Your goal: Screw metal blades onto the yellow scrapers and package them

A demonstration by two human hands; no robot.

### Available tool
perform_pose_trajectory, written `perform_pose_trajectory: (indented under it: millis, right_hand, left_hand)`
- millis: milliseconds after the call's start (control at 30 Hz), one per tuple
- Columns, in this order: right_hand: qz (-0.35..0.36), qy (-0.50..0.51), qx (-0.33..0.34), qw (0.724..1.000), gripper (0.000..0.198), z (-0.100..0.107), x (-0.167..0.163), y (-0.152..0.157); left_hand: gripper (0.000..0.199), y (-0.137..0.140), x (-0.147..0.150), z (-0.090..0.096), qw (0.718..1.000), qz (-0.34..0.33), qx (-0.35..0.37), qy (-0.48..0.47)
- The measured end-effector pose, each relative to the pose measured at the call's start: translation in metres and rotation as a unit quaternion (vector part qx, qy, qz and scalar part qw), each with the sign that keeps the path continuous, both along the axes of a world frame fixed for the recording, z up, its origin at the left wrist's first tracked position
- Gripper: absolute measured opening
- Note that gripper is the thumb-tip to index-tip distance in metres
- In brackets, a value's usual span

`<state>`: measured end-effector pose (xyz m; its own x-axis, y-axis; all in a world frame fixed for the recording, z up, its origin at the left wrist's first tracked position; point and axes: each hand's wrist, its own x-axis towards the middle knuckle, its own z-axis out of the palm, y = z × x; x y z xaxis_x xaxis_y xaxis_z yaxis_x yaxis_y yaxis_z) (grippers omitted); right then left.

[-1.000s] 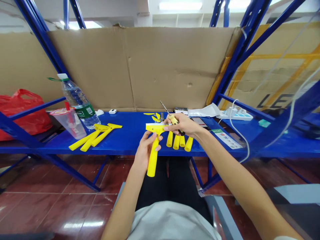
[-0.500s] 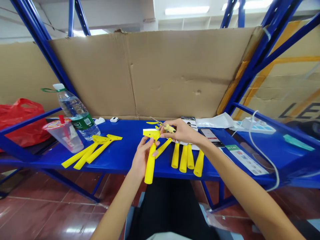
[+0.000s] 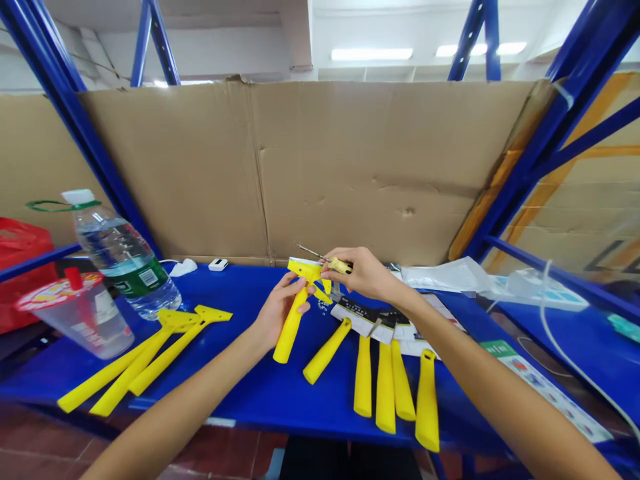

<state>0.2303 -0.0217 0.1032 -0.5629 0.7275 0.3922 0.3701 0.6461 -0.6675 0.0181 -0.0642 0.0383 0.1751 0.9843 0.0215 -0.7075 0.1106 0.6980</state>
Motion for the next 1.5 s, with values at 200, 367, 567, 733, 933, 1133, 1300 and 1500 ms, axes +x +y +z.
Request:
perform_pose_trajectory:
  millis: [200, 367, 567, 733, 933, 1133, 1300, 1500]
  right_hand:
    - [-0.023, -0.055, 0.027, 0.998, 0.014, -0.005, -0.009, 0.042]
    - [-0.048, -0.092, 0.008, 0.995, 0.011, -0.023, -0.022, 0.066]
    - [0.005, -0.110, -0.030, 0.993, 0.008, -0.034, -0.022, 0.075]
    - [0.026, -0.109, -0.023, 0.993, 0.011, -0.031, -0.018, 0.076]
    - [-0.035, -0.105, 0.010, 0.994, 0.037, -0.015, -0.002, 0.072]
    - [-0.013, -0.157, 0.063, 0.986, 0.030, 0.012, 0.030, 0.065]
    - [0.005, -0.122, 0.114, 0.986, 0.022, 0.023, 0.037, 0.061]
    - [0.008, -0.129, 0.121, 0.984, 0.018, 0.029, 0.037, 0.053]
  left_hand:
    - [0.027, 0.036, -0.007, -0.009, 0.999, -0.025, -0.034, 0.022]
    - [0.022, 0.043, -0.016, -0.024, 0.997, -0.020, -0.064, 0.036]
    - [0.022, 0.041, -0.018, -0.033, 0.995, -0.007, -0.085, 0.059]
    - [0.026, 0.043, -0.018, -0.030, 0.994, 0.010, -0.099, 0.054]
    - [0.023, 0.047, -0.022, -0.030, 0.993, 0.007, -0.109, 0.052]
    - [0.023, 0.048, -0.021, -0.033, 0.989, 0.017, -0.130, 0.071]
    - [0.021, 0.049, -0.020, -0.034, 0.987, 0.020, -0.131, 0.087]
    - [0.026, 0.051, -0.022, -0.039, 0.988, 0.010, -0.133, 0.084]
